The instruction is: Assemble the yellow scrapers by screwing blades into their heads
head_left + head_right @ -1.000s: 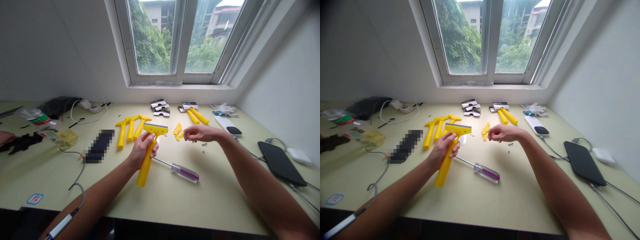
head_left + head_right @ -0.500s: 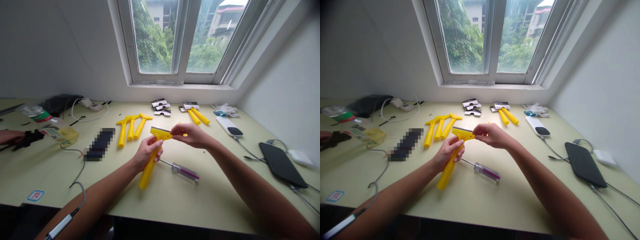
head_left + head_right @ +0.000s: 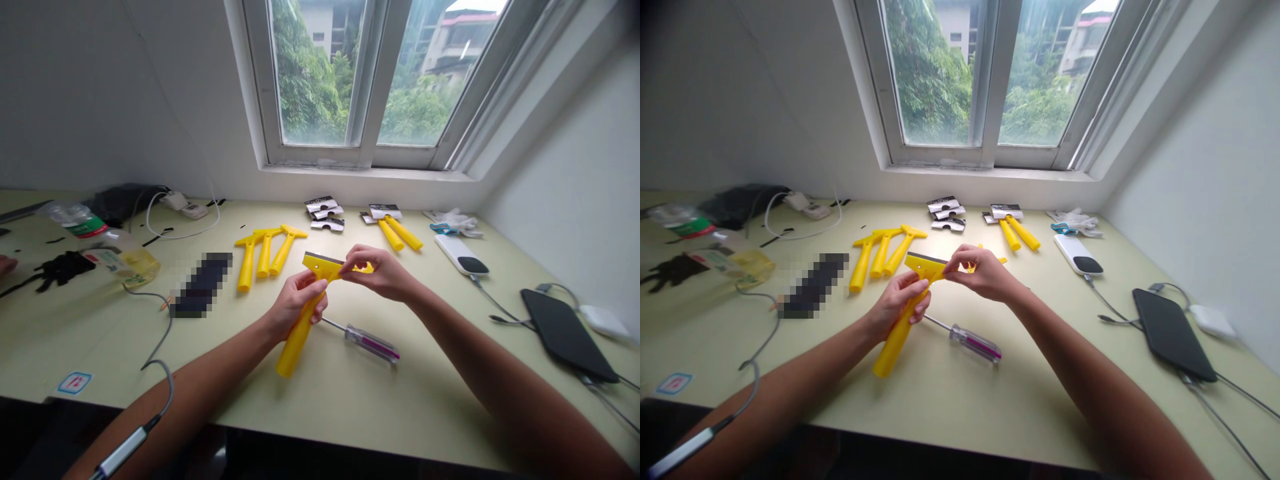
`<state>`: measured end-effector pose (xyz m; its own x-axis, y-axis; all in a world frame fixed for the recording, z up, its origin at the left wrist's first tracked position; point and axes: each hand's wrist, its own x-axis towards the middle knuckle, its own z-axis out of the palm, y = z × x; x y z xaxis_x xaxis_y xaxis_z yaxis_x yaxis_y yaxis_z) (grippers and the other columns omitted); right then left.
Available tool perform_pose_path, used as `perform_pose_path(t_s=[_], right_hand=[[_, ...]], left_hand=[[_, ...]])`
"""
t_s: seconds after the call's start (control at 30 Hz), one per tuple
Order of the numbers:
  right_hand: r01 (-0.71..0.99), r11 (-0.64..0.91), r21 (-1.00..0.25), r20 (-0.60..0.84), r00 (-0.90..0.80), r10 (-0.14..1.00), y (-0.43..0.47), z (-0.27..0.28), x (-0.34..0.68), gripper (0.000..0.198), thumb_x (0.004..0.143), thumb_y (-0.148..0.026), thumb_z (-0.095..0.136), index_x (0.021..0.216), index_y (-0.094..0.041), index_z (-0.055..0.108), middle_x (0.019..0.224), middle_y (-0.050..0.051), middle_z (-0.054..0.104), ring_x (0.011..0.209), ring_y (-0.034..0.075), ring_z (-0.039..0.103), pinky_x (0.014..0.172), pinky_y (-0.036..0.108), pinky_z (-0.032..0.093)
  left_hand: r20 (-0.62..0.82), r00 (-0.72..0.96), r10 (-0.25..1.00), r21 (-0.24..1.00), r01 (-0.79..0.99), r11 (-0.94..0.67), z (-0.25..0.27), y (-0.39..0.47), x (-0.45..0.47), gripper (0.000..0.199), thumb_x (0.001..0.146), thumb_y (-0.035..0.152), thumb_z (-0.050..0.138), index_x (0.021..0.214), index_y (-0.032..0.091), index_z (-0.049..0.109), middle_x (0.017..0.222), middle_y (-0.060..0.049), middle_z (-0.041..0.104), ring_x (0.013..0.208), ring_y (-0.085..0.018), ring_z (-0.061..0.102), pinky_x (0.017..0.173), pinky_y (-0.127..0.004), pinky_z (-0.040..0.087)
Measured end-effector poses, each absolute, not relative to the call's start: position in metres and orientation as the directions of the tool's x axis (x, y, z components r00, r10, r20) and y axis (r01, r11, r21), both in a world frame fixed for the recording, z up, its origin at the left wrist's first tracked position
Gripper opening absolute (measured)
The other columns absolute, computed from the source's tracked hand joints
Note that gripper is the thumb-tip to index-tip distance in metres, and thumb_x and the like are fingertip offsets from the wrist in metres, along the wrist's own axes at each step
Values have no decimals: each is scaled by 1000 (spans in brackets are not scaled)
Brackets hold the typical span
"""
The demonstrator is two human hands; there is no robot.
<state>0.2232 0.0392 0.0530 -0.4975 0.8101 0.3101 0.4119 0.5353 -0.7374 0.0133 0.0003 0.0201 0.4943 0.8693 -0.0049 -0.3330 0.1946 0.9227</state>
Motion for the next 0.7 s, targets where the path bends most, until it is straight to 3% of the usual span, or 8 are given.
perform_pose_path(t_s=[0.23, 0.43, 0.7], right_hand=[[413, 416, -810, 215, -450, 867, 38, 54, 216, 14, 72, -27, 71, 77, -19, 61, 82, 0, 52, 78, 14, 48, 74, 30, 40], [150, 180, -972, 94, -454, 886, 36, 46, 208, 27, 68, -24, 73, 78, -20, 48, 76, -3, 46, 70, 12, 45, 63, 26, 37], [-136, 26, -990, 95, -535, 839, 37, 36, 208, 19, 75, -21, 71, 86, -21, 56, 87, -1, 53, 78, 12, 50, 68, 25, 40]], left_hand=[[52, 468, 882, 934, -336, 123, 18, 2, 15, 33, 79, 31, 67, 104, 16, 51, 62, 5, 52, 43, -6, 46, 41, -19, 39], [32, 455, 890, 945, -304, 121, 16, 2, 15, 29, 80, 26, 64, 102, 16, 48, 68, 4, 54, 42, -5, 46, 39, -18, 37], [29, 431, 902, 932, -337, 131, 19, 1, 16, 26, 80, 26, 64, 99, 18, 49, 72, 4, 52, 42, -4, 44, 38, -18, 36]])
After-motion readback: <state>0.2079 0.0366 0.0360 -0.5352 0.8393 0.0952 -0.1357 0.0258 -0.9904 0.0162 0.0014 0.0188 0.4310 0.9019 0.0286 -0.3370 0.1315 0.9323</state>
